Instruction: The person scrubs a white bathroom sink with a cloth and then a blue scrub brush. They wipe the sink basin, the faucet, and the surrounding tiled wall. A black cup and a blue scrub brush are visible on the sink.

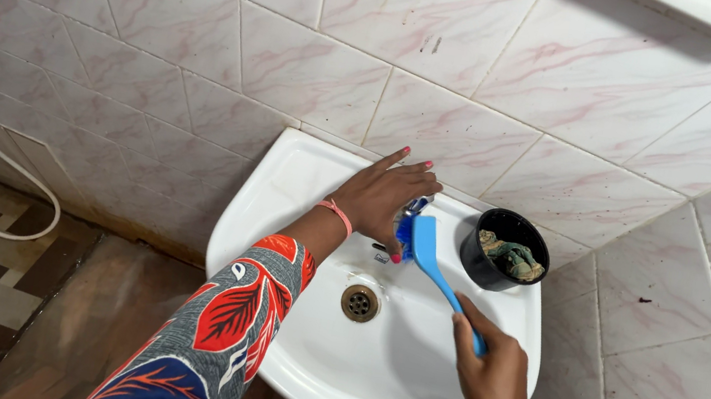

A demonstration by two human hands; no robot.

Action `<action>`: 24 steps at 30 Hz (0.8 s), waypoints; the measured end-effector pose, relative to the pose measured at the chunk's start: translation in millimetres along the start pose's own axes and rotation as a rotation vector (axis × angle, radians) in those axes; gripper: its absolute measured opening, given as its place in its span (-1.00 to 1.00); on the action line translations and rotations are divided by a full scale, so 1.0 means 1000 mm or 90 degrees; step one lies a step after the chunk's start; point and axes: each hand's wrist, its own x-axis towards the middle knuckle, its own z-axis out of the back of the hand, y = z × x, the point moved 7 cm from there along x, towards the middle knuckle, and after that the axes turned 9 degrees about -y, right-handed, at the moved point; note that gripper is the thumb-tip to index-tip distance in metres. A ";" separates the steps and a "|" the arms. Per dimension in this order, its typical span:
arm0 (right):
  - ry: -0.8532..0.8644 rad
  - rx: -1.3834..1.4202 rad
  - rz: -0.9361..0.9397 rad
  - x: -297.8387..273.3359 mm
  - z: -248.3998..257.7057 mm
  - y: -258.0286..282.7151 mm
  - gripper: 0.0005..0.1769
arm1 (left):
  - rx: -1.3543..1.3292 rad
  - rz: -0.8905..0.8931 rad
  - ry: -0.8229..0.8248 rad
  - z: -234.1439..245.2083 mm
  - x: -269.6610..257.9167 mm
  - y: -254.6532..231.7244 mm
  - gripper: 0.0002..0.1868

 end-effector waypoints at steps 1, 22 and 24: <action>0.024 0.058 -0.100 -0.004 -0.003 -0.013 -0.58 | 0.007 -0.016 -0.008 0.000 0.001 0.000 0.28; 0.062 0.330 -0.262 0.003 -0.057 -0.005 -0.47 | 0.001 -0.009 -0.012 -0.005 0.004 0.003 0.27; 0.035 0.333 -0.238 0.023 -0.057 0.005 -0.47 | 0.000 -0.029 -0.043 0.000 0.002 0.000 0.29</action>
